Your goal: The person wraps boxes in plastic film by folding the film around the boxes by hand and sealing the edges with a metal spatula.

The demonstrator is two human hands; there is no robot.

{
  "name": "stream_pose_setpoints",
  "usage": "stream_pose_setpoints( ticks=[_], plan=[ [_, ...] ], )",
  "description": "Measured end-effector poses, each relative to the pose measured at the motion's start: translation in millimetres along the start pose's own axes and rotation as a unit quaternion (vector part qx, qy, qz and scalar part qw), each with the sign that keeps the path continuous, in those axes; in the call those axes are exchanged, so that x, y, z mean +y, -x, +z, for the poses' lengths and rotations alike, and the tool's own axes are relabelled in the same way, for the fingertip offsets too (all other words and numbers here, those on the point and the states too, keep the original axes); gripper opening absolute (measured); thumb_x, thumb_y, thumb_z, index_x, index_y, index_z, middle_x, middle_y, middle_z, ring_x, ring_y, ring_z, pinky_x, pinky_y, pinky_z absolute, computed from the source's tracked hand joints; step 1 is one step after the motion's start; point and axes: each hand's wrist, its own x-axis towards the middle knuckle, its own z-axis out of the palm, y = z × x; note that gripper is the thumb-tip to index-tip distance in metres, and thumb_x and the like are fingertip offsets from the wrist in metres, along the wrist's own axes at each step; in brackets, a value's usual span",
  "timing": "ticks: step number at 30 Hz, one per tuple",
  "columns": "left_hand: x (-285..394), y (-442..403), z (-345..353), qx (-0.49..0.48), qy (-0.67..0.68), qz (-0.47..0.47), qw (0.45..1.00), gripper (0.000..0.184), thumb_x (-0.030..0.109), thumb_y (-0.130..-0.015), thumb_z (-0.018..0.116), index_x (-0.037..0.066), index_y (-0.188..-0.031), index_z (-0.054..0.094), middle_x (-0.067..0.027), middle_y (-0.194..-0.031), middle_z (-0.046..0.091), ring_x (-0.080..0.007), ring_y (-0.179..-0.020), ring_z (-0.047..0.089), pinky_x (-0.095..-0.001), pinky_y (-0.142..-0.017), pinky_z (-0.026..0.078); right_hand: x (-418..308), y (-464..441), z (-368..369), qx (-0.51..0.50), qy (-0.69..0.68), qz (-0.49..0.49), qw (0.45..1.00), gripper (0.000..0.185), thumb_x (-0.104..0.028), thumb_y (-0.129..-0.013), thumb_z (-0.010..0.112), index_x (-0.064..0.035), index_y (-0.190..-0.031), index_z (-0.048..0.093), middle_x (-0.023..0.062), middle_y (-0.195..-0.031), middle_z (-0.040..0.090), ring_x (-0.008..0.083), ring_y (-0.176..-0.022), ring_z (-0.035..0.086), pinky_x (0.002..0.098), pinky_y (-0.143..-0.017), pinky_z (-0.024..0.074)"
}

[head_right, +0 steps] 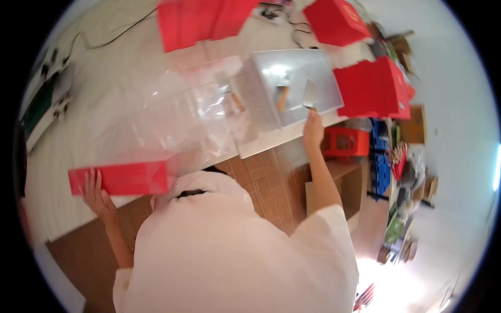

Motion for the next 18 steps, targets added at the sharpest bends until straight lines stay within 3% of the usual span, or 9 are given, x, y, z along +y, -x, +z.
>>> stream_pose_setpoints(
  ticks=[5, 8, 9, 10, 11, 12, 13, 15, 18],
  plan=[
    [45, 4, -7, -0.053, -0.019, 0.082, 0.995, 0.042, 0.028, -0.102, 0.035, 0.006, -0.127, 0.061, -0.0092, -0.132, 0.059, -0.0276, -0.127, 0.052, -0.0506, -0.113, 0.024, 12, -64, 34, -0.067, 0.034, 0.127, 0.989, 0.050, -0.042, -0.099, 0.035, 0.0007, -0.107, 0.061, 0.0281, -0.109, 0.063, 0.0444, -0.103, 0.060, 0.0537, -0.087, 0.0465],
    [68, 8, -9, -0.104, 0.022, 0.155, 0.982, 0.033, 0.021, -0.097, 0.045, 0.011, -0.119, 0.066, -0.0078, -0.128, 0.062, -0.0254, -0.121, 0.057, -0.0492, -0.108, 0.032, 31, -85, 67, -0.110, 0.089, 0.014, 0.990, 0.037, -0.026, -0.094, 0.039, -0.0036, -0.115, 0.061, 0.0237, -0.115, 0.063, 0.0421, -0.105, 0.061, 0.0515, -0.090, 0.0479],
    [72, 7, -6, -0.090, 0.046, 0.163, 0.981, 0.030, 0.018, -0.094, 0.048, 0.012, -0.116, 0.068, -0.0069, -0.125, 0.064, -0.0245, -0.119, 0.059, -0.0485, -0.106, 0.035, 35, -89, 73, -0.116, 0.205, -0.064, 0.970, 0.036, -0.021, -0.092, 0.041, -0.0073, -0.120, 0.060, 0.0210, -0.121, 0.060, 0.0391, -0.112, 0.058, 0.0497, -0.091, 0.0483],
    [73, 8, -6, -0.087, 0.084, 0.151, 0.981, 0.028, 0.017, -0.092, 0.050, 0.012, -0.112, 0.069, -0.0056, -0.118, 0.066, -0.0234, -0.114, 0.061, -0.0470, -0.104, 0.036, 39, -86, 80, -0.090, 0.262, -0.115, 0.954, 0.034, -0.018, -0.090, 0.045, -0.0082, -0.119, 0.061, 0.0196, -0.126, 0.057, 0.0371, -0.117, 0.055, 0.0485, -0.092, 0.0481],
    [72, 9, -8, -0.081, 0.117, 0.136, 0.980, 0.026, 0.015, -0.090, 0.051, 0.013, -0.108, 0.070, -0.0043, -0.111, 0.068, -0.0223, -0.110, 0.063, -0.0455, -0.103, 0.038, -9, -62, 58, -0.084, 0.283, -0.072, 0.953, 0.035, -0.021, -0.091, 0.049, -0.0052, -0.121, 0.058, 0.0195, -0.124, 0.056, 0.0369, -0.115, 0.054, 0.0485, -0.091, 0.0479],
    [74, 14, -7, -0.041, 0.155, 0.094, 0.983, 0.024, 0.013, -0.088, 0.052, 0.012, -0.104, 0.070, -0.0039, -0.103, 0.068, -0.0226, -0.101, 0.064, -0.0442, -0.098, 0.040, 24, -85, 88, 0.026, 0.261, -0.135, 0.955, 0.040, -0.025, -0.091, 0.053, -0.0018, -0.123, 0.054, 0.0206, -0.116, 0.058, 0.0371, -0.110, 0.056, 0.0488, -0.089, 0.0480],
    [73, 20, -8, 0.005, 0.190, 0.055, 0.980, 0.021, 0.011, -0.086, 0.054, 0.011, -0.100, 0.070, -0.0034, -0.094, 0.067, -0.0230, -0.091, 0.065, -0.0430, -0.092, 0.043, -22, -59, 69, 0.095, 0.162, -0.150, 0.971, 0.042, -0.027, -0.092, 0.056, -0.0001, -0.123, 0.051, 0.0208, -0.113, 0.058, 0.0362, -0.107, 0.056, 0.0480, -0.088, 0.0474],
    [69, 33, -14, 0.034, 0.189, -0.032, 0.981, 0.020, 0.009, -0.087, 0.053, 0.009, -0.100, 0.069, -0.0049, -0.091, 0.065, -0.0230, -0.086, 0.062, -0.0411, -0.087, 0.043, -92, -21, 54, 0.089, 0.043, -0.243, 0.965, 0.039, -0.023, -0.091, 0.057, 0.0001, -0.122, 0.052, 0.0185, -0.112, 0.058, 0.0349, -0.106, 0.056, 0.0459, -0.088, 0.0463],
    [61, 51, -18, 0.099, 0.239, -0.189, 0.947, 0.018, 0.006, -0.090, 0.051, 0.005, -0.101, 0.066, -0.0081, -0.090, 0.061, -0.0221, -0.080, 0.058, -0.0372, -0.078, 0.043, -212, 67, 55, -0.050, -0.137, -0.365, 0.920, 0.040, -0.020, -0.090, 0.061, -0.0005, -0.125, 0.052, 0.0160, -0.114, 0.059, 0.0319, -0.106, 0.056, 0.0409, -0.092, 0.0441]
  ],
)
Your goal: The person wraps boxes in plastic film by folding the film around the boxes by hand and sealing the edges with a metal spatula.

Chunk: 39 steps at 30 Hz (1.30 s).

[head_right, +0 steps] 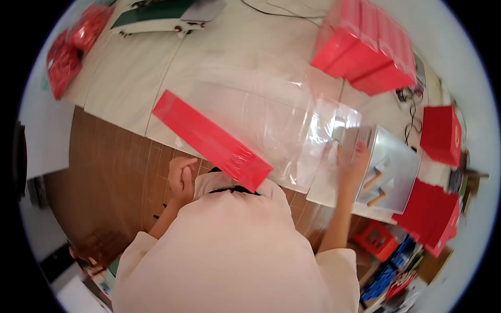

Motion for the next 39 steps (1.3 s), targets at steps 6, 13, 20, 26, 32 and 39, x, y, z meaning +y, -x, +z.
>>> stream_pose_setpoints(
  ticks=[6, 13, 20, 26, 32, 39],
  plan=[
    [-76, 31, -2, 0.117, 0.158, -0.289, 0.937, 0.020, 0.008, -0.097, 0.048, 0.001, -0.111, 0.061, -0.0080, -0.098, 0.061, -0.0152, -0.091, 0.057, -0.0266, -0.081, 0.044, -300, 37, 66, -0.243, -0.148, -0.314, 0.906, 0.079, -0.029, -0.069, 0.080, -0.0005, -0.134, 0.045, 0.0217, -0.121, 0.054, 0.0372, -0.107, 0.054, 0.0459, -0.092, 0.0432],
    [-163, 48, 12, -0.091, 0.418, -0.538, 0.726, 0.041, 0.038, -0.098, 0.046, 0.012, -0.130, 0.052, -0.0039, -0.118, 0.060, -0.0172, -0.114, 0.057, -0.0350, -0.098, 0.040, -393, 52, 134, -0.301, 0.057, -0.332, 0.892, 0.089, -0.025, -0.068, 0.077, -0.0050, -0.144, 0.035, 0.0215, -0.112, 0.052, 0.0373, -0.100, 0.054, 0.0434, -0.085, 0.0466],
    [-222, 66, 79, -0.251, 0.567, -0.615, 0.487, 0.075, 0.062, -0.095, 0.042, 0.006, -0.144, 0.033, -0.0133, -0.140, 0.048, -0.0272, -0.124, 0.052, -0.0432, -0.105, 0.039, -396, 29, 52, -0.261, -0.053, -0.339, 0.902, 0.088, -0.012, -0.067, 0.078, -0.0069, -0.145, 0.037, 0.0196, -0.114, 0.053, 0.0346, -0.107, 0.050, 0.0424, -0.092, 0.0442],
    [-215, 5, 109, -0.192, 0.753, -0.333, 0.534, 0.090, 0.074, -0.089, 0.035, 0.007, -0.148, 0.028, -0.0121, -0.146, 0.041, -0.0297, -0.131, 0.044, -0.0462, -0.113, 0.028, -340, 39, -60, -0.089, -0.261, -0.151, 0.949, 0.110, -0.021, -0.060, 0.084, 0.0008, -0.148, 0.022, 0.0157, -0.135, 0.042, 0.0277, -0.121, 0.046, 0.0410, -0.101, 0.0394],
    [-159, -125, 17, -0.023, 0.700, -0.322, 0.637, 0.097, 0.082, -0.084, 0.025, 0.011, -0.150, 0.023, -0.0088, -0.153, 0.031, -0.0260, -0.138, 0.035, -0.0447, -0.111, 0.034, -234, 67, -94, -0.213, -0.190, -0.102, 0.953, 0.092, -0.013, -0.061, 0.082, 0.0013, -0.140, 0.037, 0.0143, -0.124, 0.050, 0.0263, -0.117, 0.049, 0.0390, -0.100, 0.0394],
    [-131, -131, 49, 0.035, 0.473, -0.254, 0.843, 0.089, 0.078, -0.088, 0.023, 0.013, -0.148, 0.031, -0.0040, -0.149, 0.037, -0.0236, -0.137, 0.037, -0.0418, -0.109, 0.036, -154, 90, -22, -0.187, -0.193, -0.042, 0.962, 0.066, -0.013, -0.071, 0.081, 0.0000, -0.126, 0.047, 0.0135, -0.104, 0.059, 0.0303, -0.098, 0.057, 0.0390, -0.093, 0.0444]
  ],
)
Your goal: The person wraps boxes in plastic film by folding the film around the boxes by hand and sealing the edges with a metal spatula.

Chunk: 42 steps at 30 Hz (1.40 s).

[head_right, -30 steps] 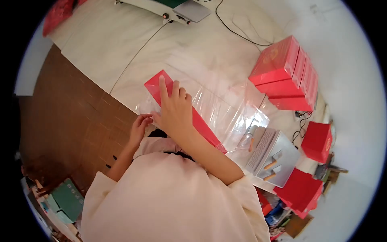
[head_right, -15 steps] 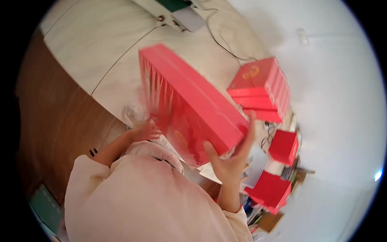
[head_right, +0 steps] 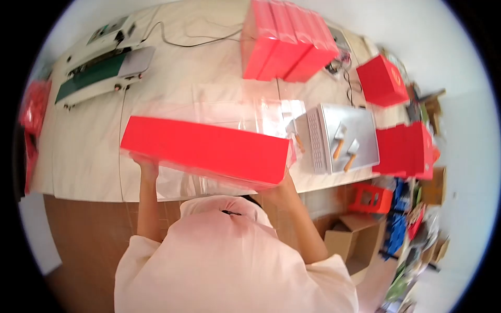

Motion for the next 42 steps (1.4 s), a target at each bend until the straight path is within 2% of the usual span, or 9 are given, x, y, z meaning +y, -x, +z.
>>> stream_pose_setpoints(
  ticks=[4, 11, 14, 17, 20, 26, 32, 36, 42],
  plan=[
    [17, -2, 17, -0.155, -0.178, 0.163, 0.958, 0.114, 0.090, -0.076, 0.014, 0.000, -0.142, 0.038, -0.0132, -0.145, 0.041, -0.0250, -0.134, 0.038, -0.0427, -0.112, 0.031, 30, -8, 4, 0.026, -0.162, 0.001, 0.986, 0.059, -0.008, -0.074, 0.077, -0.0015, -0.125, 0.048, 0.0154, -0.107, 0.058, 0.0307, -0.100, 0.057, 0.0387, -0.091, 0.0464],
    [24, 10, 25, -0.114, -0.226, 0.144, 0.957, 0.122, 0.095, -0.069, 0.013, -0.002, -0.137, 0.042, -0.0135, -0.126, 0.052, -0.0247, -0.120, 0.048, -0.0420, -0.107, 0.034, 83, -30, 16, 0.052, -0.057, -0.137, 0.987, 0.064, -0.010, -0.073, 0.079, -0.0014, -0.127, 0.045, 0.0159, -0.125, 0.046, 0.0307, -0.117, 0.049, 0.0397, -0.100, 0.0425],
    [39, 14, 27, -0.099, -0.241, 0.163, 0.952, 0.122, 0.096, -0.067, 0.015, -0.001, -0.136, 0.043, -0.0126, -0.120, 0.055, -0.0239, -0.117, 0.050, -0.0413, -0.105, 0.036, 52, -35, -5, 0.031, -0.260, -0.035, 0.965, 0.069, -0.010, -0.074, 0.078, -0.0005, -0.130, 0.039, 0.0156, -0.123, 0.049, 0.0306, -0.118, 0.050, 0.0402, -0.102, 0.0406],
    [76, 16, 43, -0.047, -0.294, 0.201, 0.933, 0.073, 0.061, -0.097, 0.032, -0.001, -0.135, 0.044, -0.0123, -0.117, 0.056, -0.0222, -0.112, 0.053, -0.0385, -0.104, 0.039, 42, -45, -28, 0.070, -0.344, -0.103, 0.931, 0.071, -0.009, -0.077, 0.076, -0.0015, -0.132, 0.034, 0.0144, -0.117, 0.052, 0.0286, -0.116, 0.052, 0.0387, -0.101, 0.0414],
    [109, 30, 85, -0.067, -0.358, 0.297, 0.883, 0.041, 0.015, -0.095, 0.058, -0.001, -0.131, 0.049, -0.0106, -0.116, 0.058, -0.0217, -0.111, 0.055, -0.0358, -0.102, 0.040, 54, -50, -59, 0.221, -0.235, -0.114, 0.940, 0.060, -0.008, -0.079, 0.074, -0.0006, -0.128, 0.040, 0.0132, -0.108, 0.058, 0.0251, -0.110, 0.057, 0.0372, -0.096, 0.0448],
    [118, 78, 212, -0.254, -0.572, 0.342, 0.702, 0.029, 0.007, -0.079, 0.072, 0.005, -0.108, 0.067, -0.0096, -0.108, 0.062, -0.0250, -0.102, 0.058, -0.0356, -0.092, 0.044, 182, -34, -130, 0.375, 0.222, 0.127, 0.891, 0.034, -0.022, -0.081, 0.070, -0.0031, -0.107, 0.058, 0.0146, -0.099, 0.063, 0.0306, -0.090, 0.061, 0.0396, -0.079, 0.0490],
    [75, 90, 288, -0.442, -0.603, 0.385, 0.541, 0.025, 0.004, -0.076, 0.072, 0.007, -0.100, 0.068, -0.0073, -0.098, 0.060, -0.0247, -0.092, 0.057, -0.0369, -0.078, 0.046, 272, -14, -148, 0.228, 0.461, 0.291, 0.807, 0.038, -0.037, -0.080, 0.073, -0.0052, -0.092, 0.056, 0.0125, -0.091, 0.065, 0.0300, -0.085, 0.065, 0.0408, -0.071, 0.0533],
    [80, 114, 298, -0.283, -0.643, 0.248, 0.667, 0.012, 0.012, -0.088, 0.066, 0.002, -0.084, 0.062, -0.0081, -0.078, 0.058, -0.0200, -0.067, 0.052, -0.0322, -0.061, 0.042, 265, -23, -144, 0.227, 0.398, 0.374, 0.806, 0.041, -0.041, -0.080, 0.072, -0.0056, -0.091, 0.054, 0.0108, -0.087, 0.066, 0.0298, -0.081, 0.067, 0.0410, -0.065, 0.0550],
    [49, 150, 306, -0.237, -0.731, 0.186, 0.612, 0.046, 0.041, -0.087, 0.066, 0.005, -0.062, 0.053, -0.0040, -0.058, 0.048, -0.0212, -0.052, 0.048, -0.0341, -0.047, 0.036, 270, -27, -148, 0.223, 0.374, 0.421, 0.796, 0.045, -0.045, -0.082, 0.070, -0.0048, -0.094, 0.052, 0.0108, -0.087, 0.066, 0.0292, -0.081, 0.068, 0.0413, -0.065, 0.0560]
  ],
)
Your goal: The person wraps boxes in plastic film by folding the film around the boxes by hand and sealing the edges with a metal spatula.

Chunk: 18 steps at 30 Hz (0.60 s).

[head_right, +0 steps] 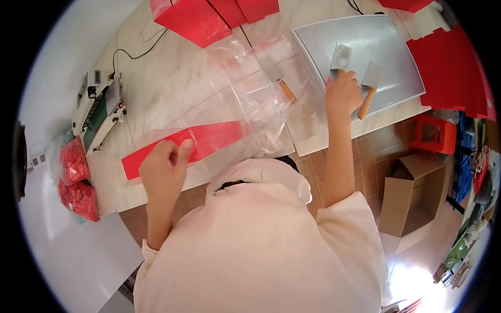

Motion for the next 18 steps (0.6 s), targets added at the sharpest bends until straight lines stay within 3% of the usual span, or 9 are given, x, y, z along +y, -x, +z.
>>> stream_pose_setpoints(
  ticks=[2, 4, 6, 14, 16, 17, 18],
  plan=[
    [5, 3, 9, -0.045, -0.018, -0.015, 0.999, 0.048, 0.042, -0.085, 0.068, 0.005, -0.060, 0.052, -0.0035, -0.058, 0.049, -0.0210, -0.049, 0.048, -0.0346, -0.045, 0.035, 2, -2, 0, -0.014, -0.005, 0.015, 1.000, 0.045, -0.045, -0.083, 0.069, -0.0046, -0.094, 0.052, 0.0110, -0.087, 0.067, 0.0290, -0.082, 0.069, 0.0413, -0.065, 0.0562],
    [5, 3, 14, -0.039, -0.021, -0.012, 0.999, 0.044, 0.038, -0.084, 0.069, 0.006, -0.060, 0.052, -0.0027, -0.059, 0.050, -0.0214, -0.048, 0.048, -0.0354, -0.043, 0.034, 3, -2, 1, -0.025, 0.002, 0.021, 0.999, 0.043, -0.043, -0.084, 0.067, -0.0040, -0.095, 0.052, 0.0118, -0.084, 0.068, 0.0297, -0.079, 0.070, 0.0422, -0.064, 0.0560],
    [7, 2, 14, -0.027, -0.057, 0.004, 0.998, 0.036, 0.029, -0.085, 0.069, 0.005, -0.062, 0.055, -0.0022, -0.058, 0.052, -0.0163, -0.047, 0.048, -0.0311, -0.045, 0.036, 3, -3, 3, -0.039, -0.003, 0.020, 0.999, 0.042, -0.042, -0.085, 0.066, -0.0034, -0.096, 0.052, 0.0124, -0.081, 0.068, 0.0305, -0.077, 0.070, 0.0428, -0.063, 0.0556],
    [-3, 5, 13, -0.005, -0.035, -0.006, 0.999, 0.023, 0.017, -0.088, 0.061, 0.005, -0.070, 0.055, -0.0048, -0.065, 0.052, -0.0207, -0.054, 0.052, -0.0337, -0.048, 0.039, 4, -3, 2, -0.021, -0.048, 0.027, 0.998, 0.034, -0.035, -0.091, 0.057, -0.0013, -0.095, 0.052, 0.0176, -0.072, 0.067, 0.0341, -0.071, 0.069, 0.0439, -0.060, 0.0528],
    [-9, 6, 12, -0.010, -0.036, -0.016, 0.999, 0.022, 0.016, -0.089, 0.059, 0.005, -0.070, 0.055, -0.0052, -0.067, 0.052, -0.0224, -0.059, 0.055, -0.0352, -0.049, 0.041, 8, 7, -16, 0.011, -0.218, -0.070, 0.973, 0.031, -0.031, -0.095, 0.053, -0.0006, -0.096, 0.055, 0.0184, -0.070, 0.064, 0.0333, -0.067, 0.066, 0.0427, -0.059, 0.0495],
    [-15, 8, 15, -0.006, -0.042, -0.013, 0.999, 0.022, 0.017, -0.090, 0.058, 0.005, -0.071, 0.055, -0.0055, -0.067, 0.052, -0.0224, -0.061, 0.055, -0.0352, -0.051, 0.041, 7, 13, -31, 0.013, -0.216, -0.074, 0.973, 0.031, -0.031, -0.095, 0.053, -0.0006, -0.096, 0.055, 0.0184, -0.070, 0.064, 0.0333, -0.067, 0.066, 0.0427, -0.059, 0.0495],
    [-20, 9, 16, -0.002, -0.047, -0.011, 0.999, 0.022, 0.017, -0.091, 0.058, 0.006, -0.072, 0.055, -0.0057, -0.068, 0.052, -0.0224, -0.063, 0.055, -0.0352, -0.052, 0.041, 2, 20, -50, -0.050, -0.301, -0.135, 0.943, 0.029, -0.029, -0.096, 0.053, -0.0003, -0.098, 0.056, 0.0179, -0.071, 0.063, 0.0329, -0.065, 0.064, 0.0418, -0.059, 0.0481]
  ],
)
